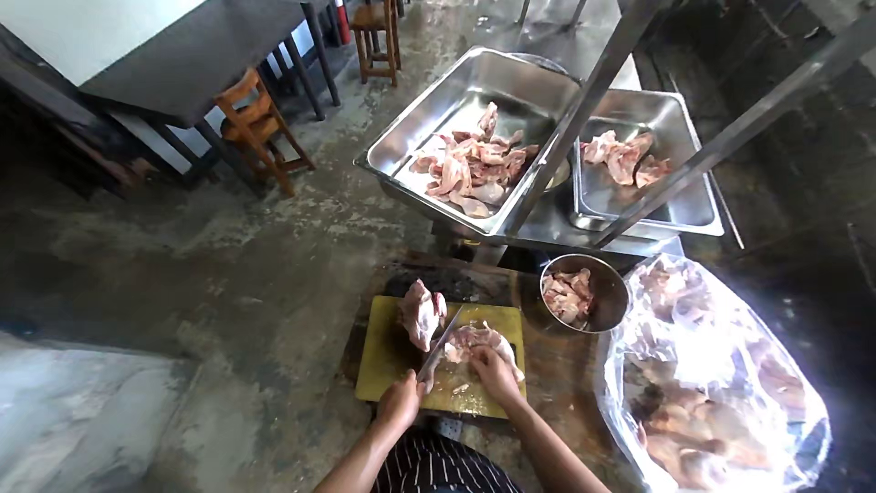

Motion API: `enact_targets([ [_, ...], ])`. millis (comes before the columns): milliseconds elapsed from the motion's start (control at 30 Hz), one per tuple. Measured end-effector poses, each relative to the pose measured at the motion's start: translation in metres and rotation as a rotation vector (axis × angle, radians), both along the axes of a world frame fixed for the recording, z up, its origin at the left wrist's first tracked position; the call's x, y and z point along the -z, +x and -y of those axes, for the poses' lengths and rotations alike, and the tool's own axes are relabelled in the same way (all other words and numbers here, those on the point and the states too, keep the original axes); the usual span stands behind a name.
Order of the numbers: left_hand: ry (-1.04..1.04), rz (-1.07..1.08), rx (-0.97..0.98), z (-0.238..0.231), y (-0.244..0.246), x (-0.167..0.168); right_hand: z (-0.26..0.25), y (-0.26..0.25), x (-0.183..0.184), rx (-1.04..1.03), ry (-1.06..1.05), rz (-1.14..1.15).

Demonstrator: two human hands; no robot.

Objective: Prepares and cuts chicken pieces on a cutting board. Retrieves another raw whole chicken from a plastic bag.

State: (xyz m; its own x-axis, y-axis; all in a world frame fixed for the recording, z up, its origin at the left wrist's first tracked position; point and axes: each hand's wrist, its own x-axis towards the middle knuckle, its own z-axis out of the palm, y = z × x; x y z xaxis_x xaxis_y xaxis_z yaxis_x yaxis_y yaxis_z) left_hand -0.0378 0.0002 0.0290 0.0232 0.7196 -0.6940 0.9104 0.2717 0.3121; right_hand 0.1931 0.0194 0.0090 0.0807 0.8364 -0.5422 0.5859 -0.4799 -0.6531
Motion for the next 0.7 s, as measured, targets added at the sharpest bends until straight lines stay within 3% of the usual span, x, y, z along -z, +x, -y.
enact_targets([
  [67,-0.016,0.006,0.002,0.0,0.001,-0.005,-0.013,-0.008,0.0,0.032,0.0,-0.082],
  [233,-0.003,-0.027,-0.011,0.002,0.006,-0.001,-0.022,-0.044,0.008,-0.242,0.122,0.12],
  [467,-0.023,-0.047,-0.009,0.006,0.005,-0.003,-0.027,-0.052,0.014,-0.399,0.073,0.222],
  [567,-0.001,-0.042,-0.019,0.006,0.006,0.005,-0.033,-0.04,0.02,-0.381,0.061,0.165],
  [700,-0.002,-0.05,-0.041,0.007,0.008,0.01,-0.033,-0.018,0.032,-0.238,0.035,-0.078],
])
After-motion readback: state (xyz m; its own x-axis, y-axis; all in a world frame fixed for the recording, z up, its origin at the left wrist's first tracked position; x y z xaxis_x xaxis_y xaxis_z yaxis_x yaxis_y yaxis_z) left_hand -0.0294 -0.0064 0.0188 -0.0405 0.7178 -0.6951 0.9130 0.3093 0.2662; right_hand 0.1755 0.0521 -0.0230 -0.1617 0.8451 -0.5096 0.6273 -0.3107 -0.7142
